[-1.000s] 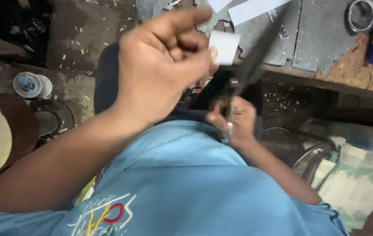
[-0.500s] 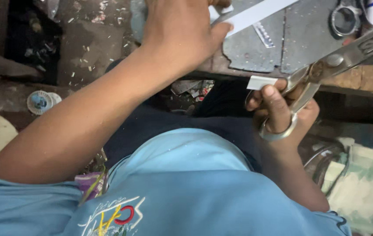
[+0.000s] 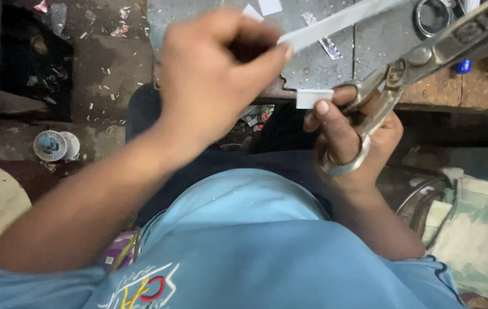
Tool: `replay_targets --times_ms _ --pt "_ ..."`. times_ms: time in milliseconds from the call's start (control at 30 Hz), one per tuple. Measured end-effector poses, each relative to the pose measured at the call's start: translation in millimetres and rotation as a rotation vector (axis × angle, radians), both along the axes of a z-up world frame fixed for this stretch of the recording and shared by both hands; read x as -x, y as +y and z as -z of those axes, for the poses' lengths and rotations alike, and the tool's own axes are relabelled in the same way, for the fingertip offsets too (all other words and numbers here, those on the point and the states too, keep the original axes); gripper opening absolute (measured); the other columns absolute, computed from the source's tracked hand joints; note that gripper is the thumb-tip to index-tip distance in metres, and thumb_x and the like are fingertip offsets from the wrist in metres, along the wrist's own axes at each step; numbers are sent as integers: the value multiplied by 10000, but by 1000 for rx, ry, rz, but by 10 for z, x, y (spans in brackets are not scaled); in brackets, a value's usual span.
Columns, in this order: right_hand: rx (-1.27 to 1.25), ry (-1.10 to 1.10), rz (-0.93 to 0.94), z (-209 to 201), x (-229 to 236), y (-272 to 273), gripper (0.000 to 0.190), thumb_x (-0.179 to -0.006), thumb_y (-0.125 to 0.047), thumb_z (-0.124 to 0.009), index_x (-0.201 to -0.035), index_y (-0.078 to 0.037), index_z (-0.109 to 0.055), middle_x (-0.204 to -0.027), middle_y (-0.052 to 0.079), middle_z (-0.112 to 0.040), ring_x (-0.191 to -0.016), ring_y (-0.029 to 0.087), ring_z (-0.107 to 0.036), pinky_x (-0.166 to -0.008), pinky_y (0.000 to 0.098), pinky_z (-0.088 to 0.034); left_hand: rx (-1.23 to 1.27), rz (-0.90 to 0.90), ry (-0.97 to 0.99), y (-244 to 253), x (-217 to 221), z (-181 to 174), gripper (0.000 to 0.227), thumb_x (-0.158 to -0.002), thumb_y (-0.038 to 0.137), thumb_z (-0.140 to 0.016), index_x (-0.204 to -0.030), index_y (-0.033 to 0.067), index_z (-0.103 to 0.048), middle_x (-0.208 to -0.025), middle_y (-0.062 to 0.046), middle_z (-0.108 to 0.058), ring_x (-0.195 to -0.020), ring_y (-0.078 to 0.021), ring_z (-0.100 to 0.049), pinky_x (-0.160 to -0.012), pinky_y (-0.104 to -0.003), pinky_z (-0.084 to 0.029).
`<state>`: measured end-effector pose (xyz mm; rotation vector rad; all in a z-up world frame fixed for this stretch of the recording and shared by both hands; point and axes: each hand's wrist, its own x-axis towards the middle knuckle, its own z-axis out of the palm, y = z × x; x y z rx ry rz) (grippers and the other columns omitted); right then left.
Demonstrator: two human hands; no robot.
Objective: The person cuts a long white plastic strip into small rectangular pieces using large shears. They repeatedly measure the strip against a motor stator, cut small segments, and place them on the workbench.
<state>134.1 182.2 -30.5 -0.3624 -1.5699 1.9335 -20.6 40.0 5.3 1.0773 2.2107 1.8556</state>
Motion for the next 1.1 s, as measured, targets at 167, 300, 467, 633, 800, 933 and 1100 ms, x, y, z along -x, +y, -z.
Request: replay_targets --times_ms 167,300,467,633,800,933,1100 --pt "49 31 -18 -92 131 -104 175 -1024 4 -776 -1105 55 -630 -893 153 -704 -742 183 -688 -688 269 -549 -265 111 -523 -241 -305 92 158 -986 46 -795 -1126 -19 -765 -961 -69 -794 -851 -88 -747 -755 -214 -616" --pt "41 21 -63 -180 229 -190 147 -1023 5 -765 -1088 60 -644 -894 150 -715 -723 171 -683 -678 262 -548 -163 83 -616 -247 -356 70 182 -922 40 -798 -1089 -30 -773 -868 -83 -763 -677 -77 -637 -583 -207 -508" --pt "-152 -108 -14 -48 105 -101 153 -992 -30 -803 -1035 40 -674 -855 115 -704 -705 139 -660 -678 251 -527 -342 144 -636 -212 -324 108 168 -963 21 -776 -1109 -56 -744 -946 -102 -780 -828 -102 -739 -757 -224 -613" --pt "-329 -75 -176 413 -118 11 314 -953 -85 -868 -842 -33 -579 -873 71 -655 -770 145 -647 -766 299 -571 -362 136 -576 -307 -138 23 161 -977 -4 -776 -1118 -74 -745 -979 -130 -785 -845 -148 -769 -754 -254 -646" --pt "-477 -229 -576 818 -294 205 463 -840 -462 -843 -824 -68 -599 -818 21 -640 -765 139 -660 -688 290 -537 -376 91 -591 -330 -80 -6 139 -971 -29 -773 -1099 -75 -742 -975 -139 -777 -836 -167 -777 -755 -271 -675" --pt "-549 -282 -572 932 -290 203 560 -846 -598 -797 -820 -78 -593 -818 21 -635 -740 141 -629 -666 282 -501 -388 78 -591 -303 -120 36 134 -978 -37 -773 -1105 -67 -743 -983 -137 -775 -840 -164 -776 -751 -267 -667" --pt "-539 -224 -530 888 -141 53 598 -878 -661 -740 -818 -91 -567 -786 2 -634 -724 126 -629 -667 274 -499 -348 40 -558 -291 -161 57 111 -971 -40 -768 -1080 -55 -756 -944 -126 -781 -808 -142 -767 -724 -250 -656"
